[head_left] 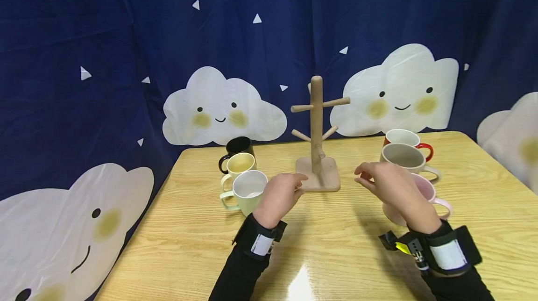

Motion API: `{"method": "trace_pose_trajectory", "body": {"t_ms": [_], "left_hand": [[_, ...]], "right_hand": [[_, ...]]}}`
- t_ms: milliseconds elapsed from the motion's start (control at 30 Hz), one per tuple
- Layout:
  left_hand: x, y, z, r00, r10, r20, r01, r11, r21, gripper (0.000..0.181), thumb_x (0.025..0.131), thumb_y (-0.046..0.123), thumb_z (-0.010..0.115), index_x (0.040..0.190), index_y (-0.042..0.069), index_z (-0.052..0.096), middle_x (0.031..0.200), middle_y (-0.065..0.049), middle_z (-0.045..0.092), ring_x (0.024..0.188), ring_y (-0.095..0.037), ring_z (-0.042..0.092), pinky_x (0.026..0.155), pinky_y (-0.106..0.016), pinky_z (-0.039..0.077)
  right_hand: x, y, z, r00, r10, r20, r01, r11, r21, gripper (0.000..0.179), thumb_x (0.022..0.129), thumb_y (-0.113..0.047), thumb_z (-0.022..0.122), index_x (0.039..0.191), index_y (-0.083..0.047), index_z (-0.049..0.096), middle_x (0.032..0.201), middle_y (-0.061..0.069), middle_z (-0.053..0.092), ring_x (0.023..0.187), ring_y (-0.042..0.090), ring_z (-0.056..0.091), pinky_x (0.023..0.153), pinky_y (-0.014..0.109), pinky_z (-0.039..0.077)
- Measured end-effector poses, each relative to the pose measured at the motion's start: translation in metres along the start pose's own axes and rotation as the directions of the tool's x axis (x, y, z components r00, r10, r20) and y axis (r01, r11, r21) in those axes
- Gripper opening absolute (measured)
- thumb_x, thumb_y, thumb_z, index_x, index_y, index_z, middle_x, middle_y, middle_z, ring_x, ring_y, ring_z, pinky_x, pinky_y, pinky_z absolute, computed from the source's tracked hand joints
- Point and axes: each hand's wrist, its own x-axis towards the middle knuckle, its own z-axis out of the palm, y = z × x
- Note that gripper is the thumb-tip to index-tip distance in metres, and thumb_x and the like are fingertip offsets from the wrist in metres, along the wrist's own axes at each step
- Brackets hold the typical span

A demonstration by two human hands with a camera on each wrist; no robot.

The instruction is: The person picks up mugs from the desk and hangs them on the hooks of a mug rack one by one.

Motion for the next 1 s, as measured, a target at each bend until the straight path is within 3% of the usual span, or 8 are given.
{"method": "trace_pose_trajectory", "body": {"t_ms": [167, 333, 467, 667, 800, 1000], "left_hand": [[-0.002, -0.01, -0.01, 0.999, -0.018, -0.034, 0.017, 0.999, -0.032, 0.028, 0.078, 0.009, 0.071, 0.106, 0.01, 0.068, 0.086, -0.004, 0.072, 0.077, -0.014, 0.067, 0.067, -0.026, 0.052], [-0.008, -0.029, -0.027, 0.996, -0.079, -0.048, 0.074, 0.994, -0.086, 0.031, 0.078, 0.009, 0.071, 0.109, 0.007, 0.066, 0.09, -0.007, 0.071, 0.081, -0.018, 0.068, 0.071, -0.031, 0.053], [-0.019, -0.057, -0.044, 0.988, -0.134, -0.071, 0.127, 0.987, -0.098, 0.032, 0.078, 0.007, 0.071, 0.109, 0.005, 0.066, 0.09, -0.01, 0.071, 0.081, -0.02, 0.068, 0.072, -0.034, 0.053], [-0.048, -0.112, -0.069, 0.964, -0.256, -0.073, 0.25, 0.965, -0.079, 0.033, 0.076, 0.007, 0.072, 0.108, 0.003, 0.066, 0.09, -0.014, 0.07, 0.081, -0.025, 0.067, 0.073, -0.04, 0.053], [-0.067, -0.137, -0.07, 0.952, -0.304, -0.026, 0.303, 0.952, -0.029, 0.032, 0.075, 0.007, 0.073, 0.106, 0.001, 0.067, 0.09, -0.017, 0.07, 0.08, -0.028, 0.066, 0.071, -0.041, 0.053], [-0.08, -0.149, -0.054, 0.939, -0.338, 0.066, 0.34, 0.94, -0.018, 0.031, 0.074, 0.005, 0.074, 0.103, -0.003, 0.067, 0.091, -0.018, 0.069, 0.08, -0.028, 0.066, 0.071, -0.039, 0.054]], "right_hand": [[-0.001, 0.001, 0.0, 1.0, 0.002, -0.004, -0.002, 1.0, 0.009, 0.015, 0.081, -0.016, 0.069, 0.092, -0.006, 0.068, 0.073, 0.001, 0.068, 0.064, 0.014, 0.061, 0.051, 0.028, 0.043], [0.0, 0.003, 0.0, 1.0, -0.009, -0.005, 0.009, 1.0, 0.014, 0.017, 0.081, -0.017, 0.069, 0.093, -0.005, 0.068, 0.074, 0.003, 0.069, 0.064, 0.017, 0.063, 0.051, 0.03, 0.045], [0.001, 0.005, -0.001, 1.0, -0.01, -0.012, 0.011, 1.0, 0.018, 0.018, 0.081, -0.017, 0.069, 0.093, -0.005, 0.068, 0.075, 0.004, 0.069, 0.063, 0.017, 0.063, 0.051, 0.03, 0.045], [0.002, 0.004, -0.002, 1.0, -0.006, 0.001, 0.006, 1.0, 0.017, 0.019, 0.081, -0.019, 0.069, 0.094, -0.004, 0.067, 0.074, 0.003, 0.069, 0.063, 0.016, 0.062, 0.05, 0.029, 0.044], [0.002, 0.004, -0.001, 1.0, 0.004, 0.016, -0.004, 1.0, 0.018, 0.02, 0.081, -0.019, 0.069, 0.094, -0.004, 0.067, 0.074, 0.002, 0.069, 0.063, 0.016, 0.062, 0.051, 0.029, 0.044], [0.002, 0.005, 0.0, 0.999, 0.015, 0.033, -0.015, 1.0, 0.011, 0.021, 0.081, -0.02, 0.069, 0.095, -0.004, 0.067, 0.074, 0.002, 0.068, 0.063, 0.015, 0.061, 0.051, 0.028, 0.044]]}}
